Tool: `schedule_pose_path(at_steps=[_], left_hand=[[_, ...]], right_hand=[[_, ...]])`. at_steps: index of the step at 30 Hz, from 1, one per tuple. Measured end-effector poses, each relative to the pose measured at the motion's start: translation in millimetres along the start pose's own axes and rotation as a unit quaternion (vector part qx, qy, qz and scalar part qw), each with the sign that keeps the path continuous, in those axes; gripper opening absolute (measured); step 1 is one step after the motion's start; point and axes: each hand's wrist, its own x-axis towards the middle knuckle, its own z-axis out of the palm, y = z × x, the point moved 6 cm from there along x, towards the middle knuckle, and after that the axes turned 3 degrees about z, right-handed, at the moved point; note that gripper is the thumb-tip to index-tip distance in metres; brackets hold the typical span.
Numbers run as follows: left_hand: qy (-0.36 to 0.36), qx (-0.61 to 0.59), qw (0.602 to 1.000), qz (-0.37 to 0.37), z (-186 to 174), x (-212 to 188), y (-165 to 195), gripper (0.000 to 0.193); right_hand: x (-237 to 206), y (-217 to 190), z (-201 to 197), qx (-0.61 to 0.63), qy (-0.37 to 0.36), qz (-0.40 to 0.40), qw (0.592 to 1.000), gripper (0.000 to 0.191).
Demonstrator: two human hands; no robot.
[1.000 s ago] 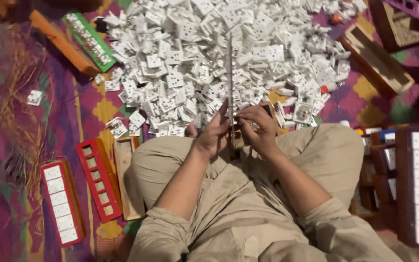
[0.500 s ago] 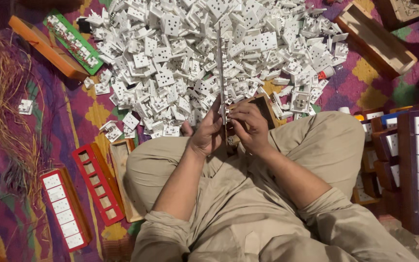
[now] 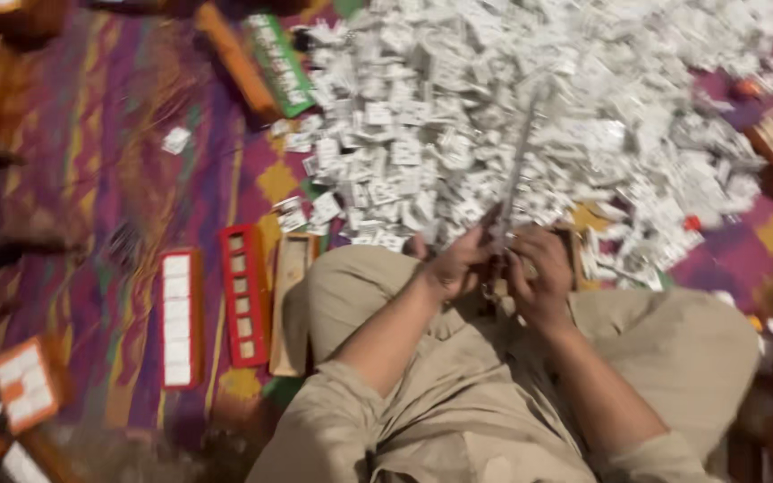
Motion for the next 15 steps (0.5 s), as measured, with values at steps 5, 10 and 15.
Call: schedule_pose_path(at_steps=[5, 10, 15], left_hand=[[-0.025, -0.010, 1.000, -0.004, 3.3, 9.7, -1.8, 0.095], [-0.013, 0.011, 1.000, -0.022, 9.7, 5.0, -3.2, 0.097], [-0.029, 0.019, 0.999, -0.014, 18.4, 0.6, -1.3, 0.100]], right_hand=[[8.4, -5.0, 0.7, -0.057, -0.026, -0.017, 0.998, 0.013], [1.1, -3.1, 6.1, -0.110, -0.031, -0.015, 0.993, 0.003], [-11.8, 17.6, 11.3, -0.075, -0.043, 0.077, 0.993, 0.009]])
